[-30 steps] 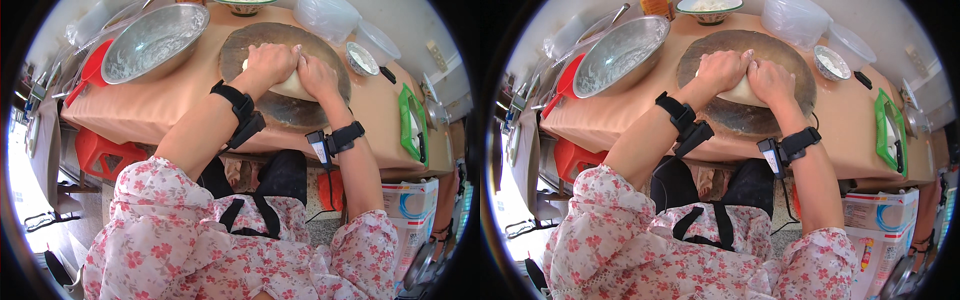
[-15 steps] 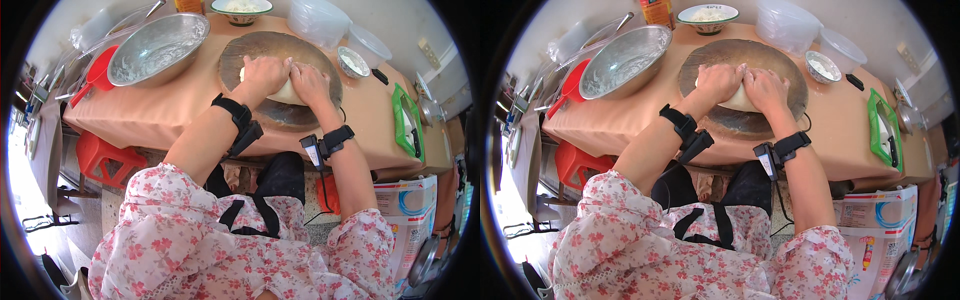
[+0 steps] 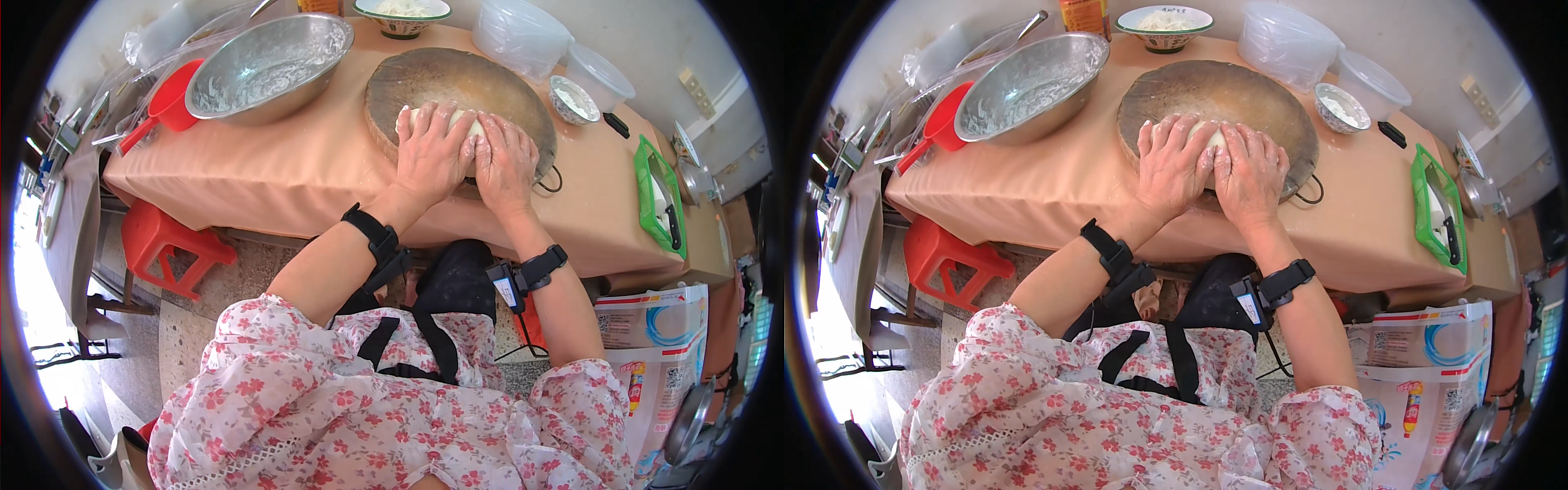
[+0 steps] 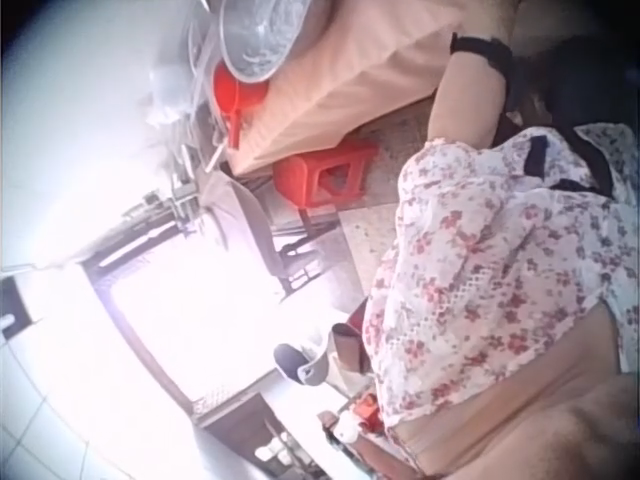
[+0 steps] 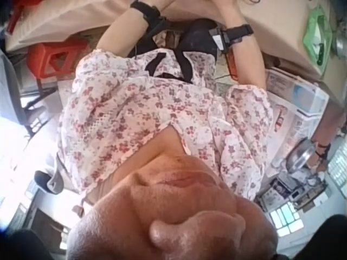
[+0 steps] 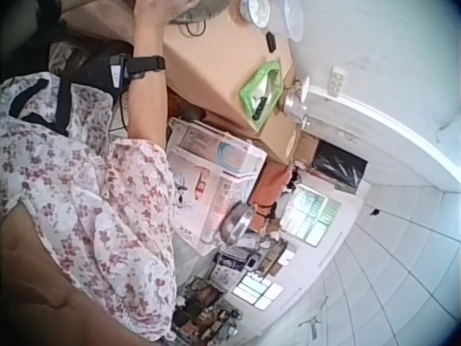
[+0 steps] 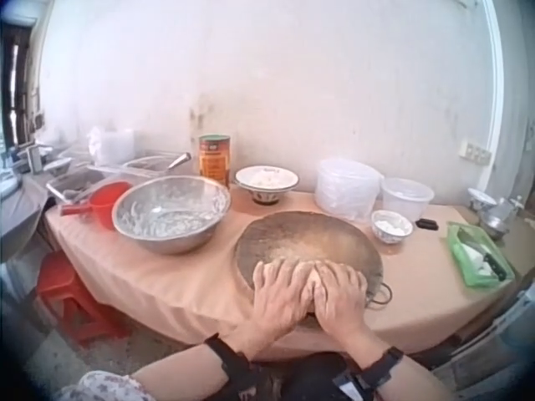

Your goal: The recorder is kneading a large piece of white dough on a wooden cutting board.

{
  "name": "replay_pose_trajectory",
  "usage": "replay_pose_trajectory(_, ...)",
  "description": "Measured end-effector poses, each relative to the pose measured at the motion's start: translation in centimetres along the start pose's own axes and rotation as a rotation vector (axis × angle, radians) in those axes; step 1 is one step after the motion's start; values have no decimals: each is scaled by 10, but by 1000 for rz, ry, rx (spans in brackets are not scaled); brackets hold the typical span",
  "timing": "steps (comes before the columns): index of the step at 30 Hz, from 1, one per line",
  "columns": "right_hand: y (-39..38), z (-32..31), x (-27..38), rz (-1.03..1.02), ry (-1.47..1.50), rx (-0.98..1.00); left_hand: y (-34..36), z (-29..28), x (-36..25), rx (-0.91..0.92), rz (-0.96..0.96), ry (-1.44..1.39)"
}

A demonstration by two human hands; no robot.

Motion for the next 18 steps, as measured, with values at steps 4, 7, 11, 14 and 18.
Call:
replay_pose_trajectory(4,9,10,-9,65,28,67,13,9,7,67,-17,-64)
replay_pose_trajectory(7,25,18,-18,165,11,212,28,25,13,248,-73,-52)
replay_pose_trajectory(11,43,41,-41,310,19,425,50,47,24,447,-164,-8)
replay_pose_trajectory(14,57,51,-49,432,51,564,62,66,35,592,-232,-20)
replay_pose_trajectory(18,69,66,-64,501,49,619,74,87,44,810,-325,-52)
Point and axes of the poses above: each hand's wrist, its own y-axis towards the middle knuckle, its own z-axis out of the palm, x = y × z, the point moved 6 cm from there along y, towards the middle knuckle, and after that the axes turned 2 degrees about -z, right-handed, at the moved point
